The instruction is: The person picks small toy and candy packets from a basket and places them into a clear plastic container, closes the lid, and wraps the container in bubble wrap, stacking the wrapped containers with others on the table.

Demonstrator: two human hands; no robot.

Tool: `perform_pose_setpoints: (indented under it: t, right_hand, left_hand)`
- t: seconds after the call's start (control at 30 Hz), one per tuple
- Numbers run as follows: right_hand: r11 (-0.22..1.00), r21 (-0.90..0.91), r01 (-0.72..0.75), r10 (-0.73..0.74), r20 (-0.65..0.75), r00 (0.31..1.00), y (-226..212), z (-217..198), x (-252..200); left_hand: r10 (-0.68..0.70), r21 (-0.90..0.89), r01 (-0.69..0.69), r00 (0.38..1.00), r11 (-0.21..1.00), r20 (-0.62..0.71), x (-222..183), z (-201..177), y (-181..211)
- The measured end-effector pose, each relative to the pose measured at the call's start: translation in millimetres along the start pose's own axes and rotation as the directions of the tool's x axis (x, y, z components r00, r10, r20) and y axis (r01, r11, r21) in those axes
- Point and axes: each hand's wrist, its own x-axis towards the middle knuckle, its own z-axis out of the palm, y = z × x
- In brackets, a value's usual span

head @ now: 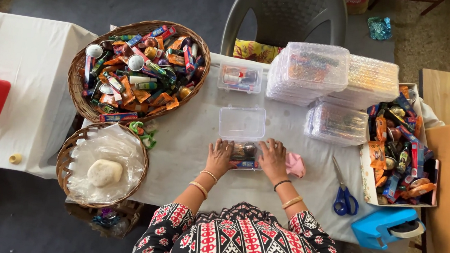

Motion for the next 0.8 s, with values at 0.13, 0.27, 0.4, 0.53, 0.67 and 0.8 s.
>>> perform_pose_setpoints:
  t: [0.13, 0.27, 0.4, 0.53, 0.67, 0.8]
  right_hand:
    - [0.985, -0.148, 0.088, -0.087, 0.01, 0.996, 5.8, 23.3, -5.8]
    - [0.996, -0.045, -0.075, 0.082, 0.185, 0.979, 9.9, 29.9, -5.5]
    - [0.996, -0.039, -0.077, 0.083, 0.18, 0.98, 13.4, 30.8, -10.0]
    - [0.997, 0.016, -0.073, 0.072, 0.06, 0.996, 7.3, 21.2, -18.1]
    - [1.0, -0.001, -0.018, 0.018, 0.059, 0.998, 10.5, 29.0, -26.5]
    - [0.999, 0.01, -0.048, 0.047, 0.063, 0.997, 8.2, 29.7, -26.6]
  left_hand:
    - [-0.004, -0.003, 0.004, 1.0, 1.0, 0.007, -0.7, -1.5, 0.4]
    - [-0.001, 0.002, 0.001, 1.0, 1.0, 0.001, 0.1, -1.0, -0.5]
    - [0.024, -0.011, -0.024, 0.999, 1.0, -0.024, 0.2, 3.2, -2.1]
    - [0.041, -0.047, -0.043, 0.998, 0.998, -0.055, -3.6, 2.0, -4.6]
    - [0.053, -0.157, -0.064, 0.996, 0.986, -0.07, -5.1, -10.6, -4.2]
    - [0.085, -0.185, -0.109, 0.988, 0.977, -0.129, -1.8, -11.1, -5.5]
